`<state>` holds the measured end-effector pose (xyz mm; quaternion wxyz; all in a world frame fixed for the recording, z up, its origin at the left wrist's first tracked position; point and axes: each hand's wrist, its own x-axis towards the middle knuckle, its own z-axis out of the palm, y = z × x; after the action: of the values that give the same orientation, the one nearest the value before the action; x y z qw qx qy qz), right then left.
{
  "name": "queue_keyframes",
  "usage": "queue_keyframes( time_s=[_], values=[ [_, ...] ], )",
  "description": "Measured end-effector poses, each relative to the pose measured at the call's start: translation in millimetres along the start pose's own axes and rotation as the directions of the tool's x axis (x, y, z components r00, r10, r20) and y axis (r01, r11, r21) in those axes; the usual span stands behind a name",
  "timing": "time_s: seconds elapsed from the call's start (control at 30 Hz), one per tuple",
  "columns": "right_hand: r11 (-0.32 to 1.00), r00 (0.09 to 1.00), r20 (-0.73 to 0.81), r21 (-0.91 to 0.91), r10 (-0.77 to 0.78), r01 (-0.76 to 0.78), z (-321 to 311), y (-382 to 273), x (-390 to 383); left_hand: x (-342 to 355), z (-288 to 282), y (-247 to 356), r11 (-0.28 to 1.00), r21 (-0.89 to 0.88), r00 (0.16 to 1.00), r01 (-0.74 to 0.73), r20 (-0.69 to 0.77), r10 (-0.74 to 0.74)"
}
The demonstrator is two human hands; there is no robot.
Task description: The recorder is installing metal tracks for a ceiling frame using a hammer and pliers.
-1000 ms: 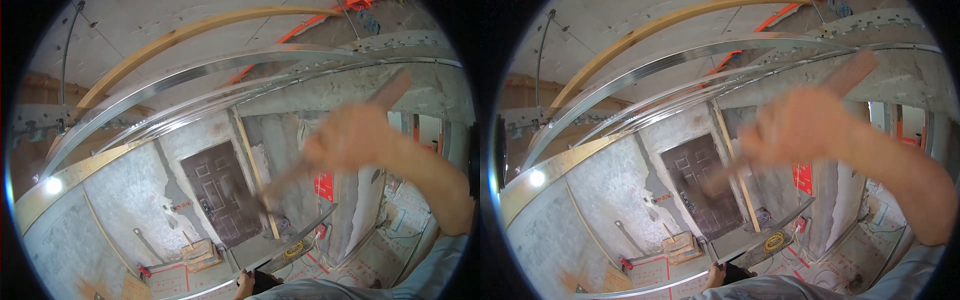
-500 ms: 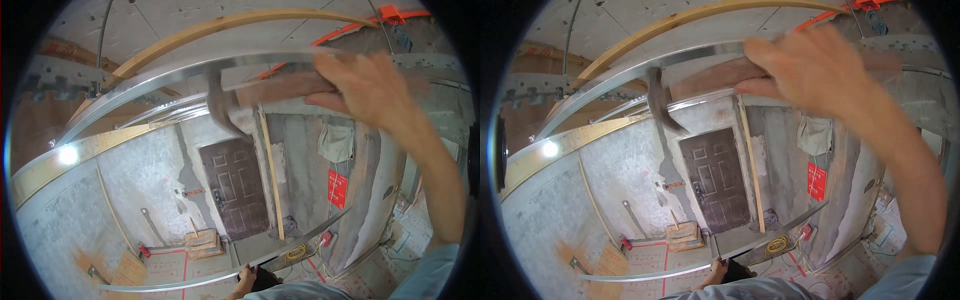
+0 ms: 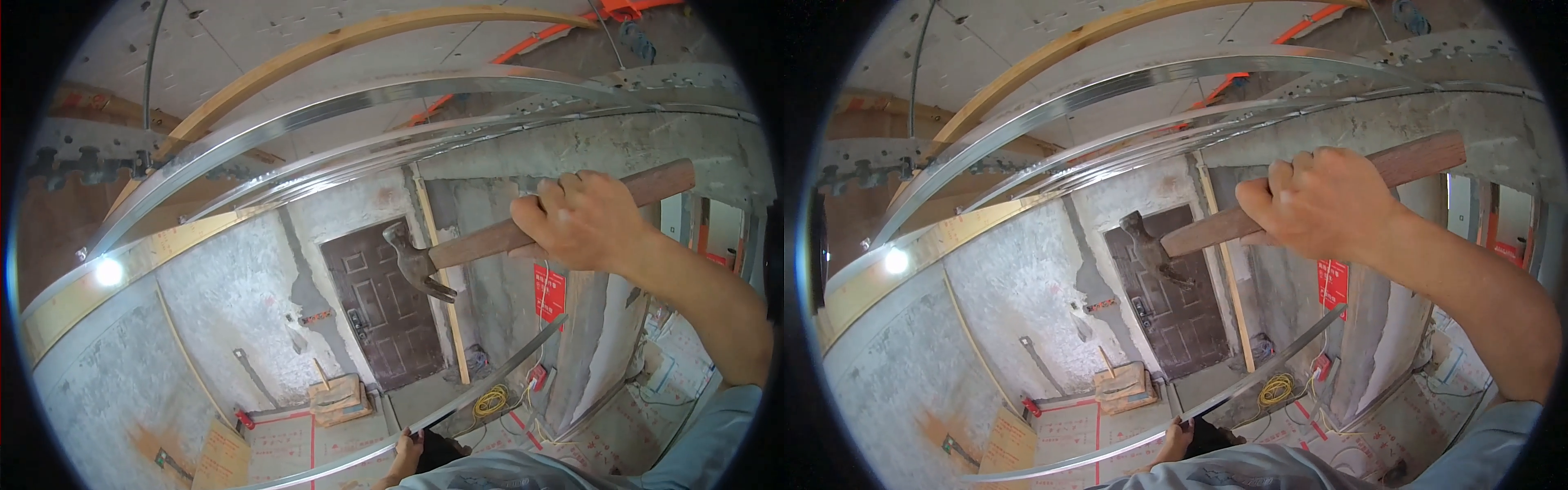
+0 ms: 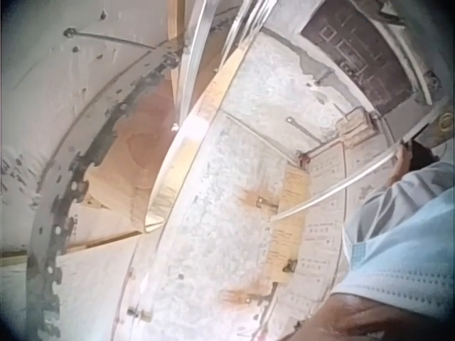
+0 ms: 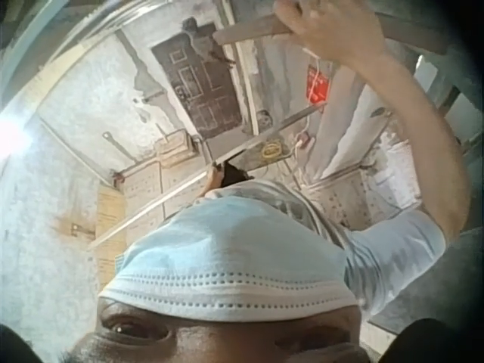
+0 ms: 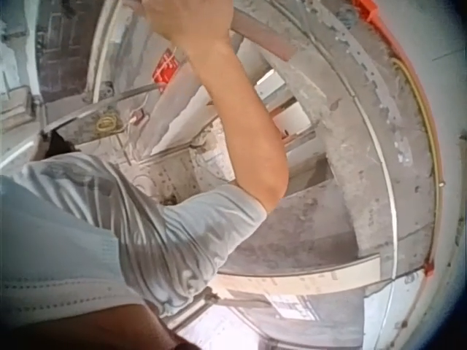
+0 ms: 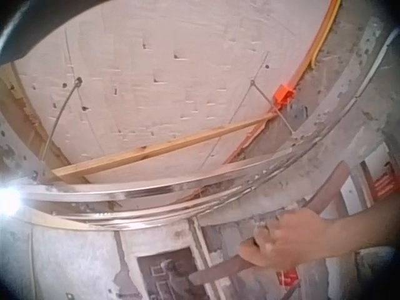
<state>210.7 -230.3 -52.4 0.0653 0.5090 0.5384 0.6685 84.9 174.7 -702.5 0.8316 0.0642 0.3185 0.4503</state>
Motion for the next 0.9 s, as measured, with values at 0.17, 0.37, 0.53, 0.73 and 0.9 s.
queue_keyframes(
  time_s=[0.17,0.37,0.53,0.73,0.9],
  values=[
    [0.988,0.978,0.163,-0.062,-0.132,0.144,-1.9,8.7,-15.7,7.2,5.7,-7.8,0.999,0.006,0.998,0.039,-0.057,-0.039],
    [0.92,0.918,0.057,-0.036,0.393,-0.391,5.1,40.4,-14.8,25.2,-9.4,0.3,0.999,0.019,0.999,0.031,-0.005,-0.031],
    [0.993,0.918,0.397,-0.102,-0.011,0.055,15.5,34.2,-67.3,13.8,-1.2,-0.4,0.995,0.046,0.996,0.087,0.009,-0.087],
    [0.849,0.821,0.238,-0.248,0.52,-0.466,18.6,88.6,-88.7,-1.8,35.7,-3.7,0.998,0.054,0.999,0.037,-0.023,-0.035],
    [0.955,0.77,0.569,-0.228,0.29,-0.191,25.9,80.1,-111.7,-27.3,73.1,21.7,0.998,0.026,0.994,-0.06,0.089,0.058]
  ],
)
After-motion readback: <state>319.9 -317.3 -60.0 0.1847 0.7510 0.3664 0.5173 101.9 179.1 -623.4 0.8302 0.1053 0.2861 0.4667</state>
